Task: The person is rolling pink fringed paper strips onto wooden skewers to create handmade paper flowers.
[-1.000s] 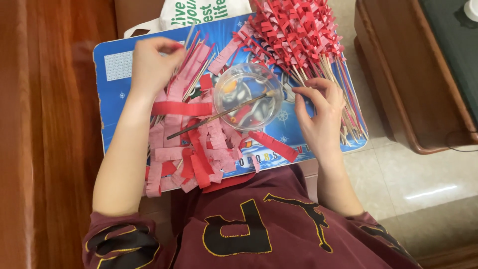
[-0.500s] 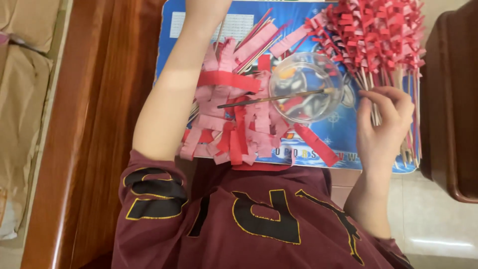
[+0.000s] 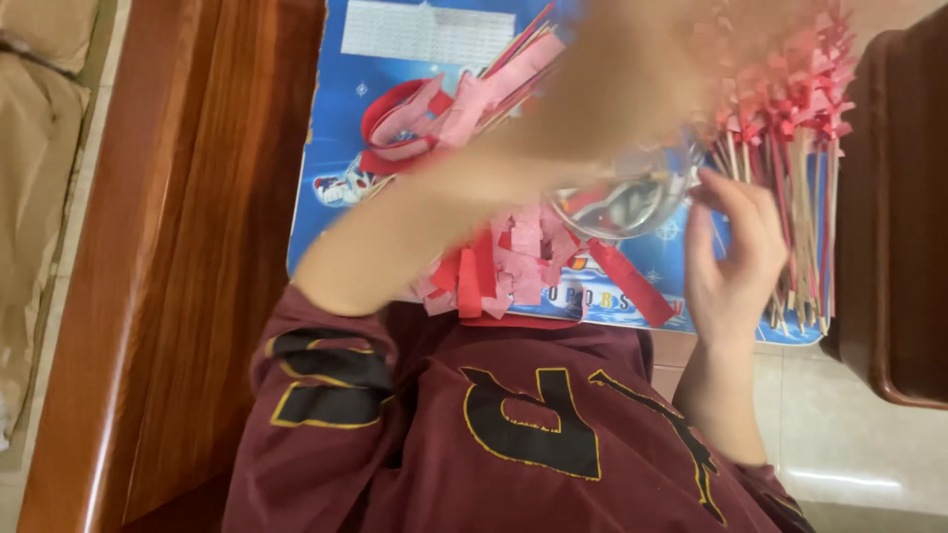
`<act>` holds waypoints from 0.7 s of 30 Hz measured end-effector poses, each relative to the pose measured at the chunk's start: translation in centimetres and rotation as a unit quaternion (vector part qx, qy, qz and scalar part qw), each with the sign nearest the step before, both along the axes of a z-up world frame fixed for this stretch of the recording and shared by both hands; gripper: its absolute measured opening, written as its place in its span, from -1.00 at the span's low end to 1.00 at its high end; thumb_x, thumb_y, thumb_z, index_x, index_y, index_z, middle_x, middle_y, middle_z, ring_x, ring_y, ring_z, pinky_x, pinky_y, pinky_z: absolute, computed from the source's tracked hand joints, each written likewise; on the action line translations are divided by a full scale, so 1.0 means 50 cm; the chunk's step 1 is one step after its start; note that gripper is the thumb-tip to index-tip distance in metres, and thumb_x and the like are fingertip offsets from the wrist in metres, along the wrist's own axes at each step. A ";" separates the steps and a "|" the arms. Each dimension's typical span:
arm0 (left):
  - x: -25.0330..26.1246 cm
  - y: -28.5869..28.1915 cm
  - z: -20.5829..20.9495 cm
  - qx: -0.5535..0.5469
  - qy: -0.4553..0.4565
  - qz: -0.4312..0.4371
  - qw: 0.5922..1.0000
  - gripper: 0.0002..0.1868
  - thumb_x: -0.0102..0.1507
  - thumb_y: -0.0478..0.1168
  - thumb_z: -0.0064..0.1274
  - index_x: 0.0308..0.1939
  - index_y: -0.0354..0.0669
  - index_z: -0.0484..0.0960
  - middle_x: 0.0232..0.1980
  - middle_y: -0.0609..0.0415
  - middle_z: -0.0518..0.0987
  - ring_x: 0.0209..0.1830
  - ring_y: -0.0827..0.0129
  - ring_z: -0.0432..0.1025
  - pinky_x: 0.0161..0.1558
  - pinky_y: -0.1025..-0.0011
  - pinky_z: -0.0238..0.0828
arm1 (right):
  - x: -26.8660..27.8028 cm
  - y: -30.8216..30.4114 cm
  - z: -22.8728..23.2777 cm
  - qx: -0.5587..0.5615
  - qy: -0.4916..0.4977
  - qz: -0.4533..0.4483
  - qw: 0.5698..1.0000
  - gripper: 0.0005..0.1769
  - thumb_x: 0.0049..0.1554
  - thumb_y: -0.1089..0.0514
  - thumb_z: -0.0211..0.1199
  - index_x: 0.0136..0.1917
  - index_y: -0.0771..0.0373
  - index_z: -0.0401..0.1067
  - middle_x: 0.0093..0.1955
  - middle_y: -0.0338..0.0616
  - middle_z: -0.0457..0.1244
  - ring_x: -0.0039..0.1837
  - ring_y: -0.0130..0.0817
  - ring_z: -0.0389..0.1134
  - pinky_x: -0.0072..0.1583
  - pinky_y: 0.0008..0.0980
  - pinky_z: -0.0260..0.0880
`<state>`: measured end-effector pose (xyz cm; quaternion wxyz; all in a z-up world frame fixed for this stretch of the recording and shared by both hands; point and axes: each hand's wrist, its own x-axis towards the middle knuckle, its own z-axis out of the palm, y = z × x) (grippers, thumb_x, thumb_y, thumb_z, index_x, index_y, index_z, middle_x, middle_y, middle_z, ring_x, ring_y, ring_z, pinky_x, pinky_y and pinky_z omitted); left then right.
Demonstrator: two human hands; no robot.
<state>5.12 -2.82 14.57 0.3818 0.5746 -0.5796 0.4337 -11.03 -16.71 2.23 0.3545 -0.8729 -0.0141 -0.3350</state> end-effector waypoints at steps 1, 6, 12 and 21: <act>-0.043 -0.007 0.004 0.003 -0.016 0.000 1.000 -0.85 0.15 -0.23 0.16 -0.23 0.01 0.53 -0.08 0.17 0.53 0.01 0.29 0.40 0.08 0.18 0.34 | 0.003 0.008 -0.003 0.003 -0.017 0.035 0.999 -0.79 0.28 0.43 0.22 0.19 0.34 0.46 0.15 0.02 0.31 0.22 -0.14 0.37 0.30 -0.26 0.36; -0.209 -0.043 -0.086 0.019 -0.044 -0.037 0.998 -0.86 0.15 -0.22 0.13 -0.24 0.04 0.51 -0.10 0.17 0.47 0.02 0.26 0.36 0.13 0.14 0.33 | -0.001 0.067 0.036 0.091 0.008 0.082 0.992 -0.56 0.27 0.32 0.15 0.40 0.23 0.23 0.06 -0.03 0.32 0.07 -0.26 0.35 0.17 -0.32 0.36; -0.240 0.002 -0.106 0.106 0.033 -0.156 0.982 -0.82 0.25 -0.21 0.14 -0.06 -0.04 0.60 -0.06 0.17 0.50 0.09 0.23 0.38 0.23 0.11 0.34 | -0.034 0.039 0.009 0.045 -0.036 0.073 0.996 -0.76 0.54 0.26 0.06 0.44 0.25 0.34 0.10 -0.05 0.33 0.07 -0.32 0.37 0.20 -0.36 0.40; 0.073 0.348 -0.199 0.163 0.256 0.167 0.938 -0.69 0.33 -0.22 0.29 0.15 -0.10 0.68 0.09 -0.01 0.61 0.11 0.11 0.50 0.13 0.20 0.43 | -0.051 -0.064 -0.014 0.112 -0.138 -0.050 0.983 -0.87 0.54 0.30 0.09 0.23 0.39 0.42 0.09 -0.02 0.35 0.03 -0.27 0.47 0.11 -0.39 0.54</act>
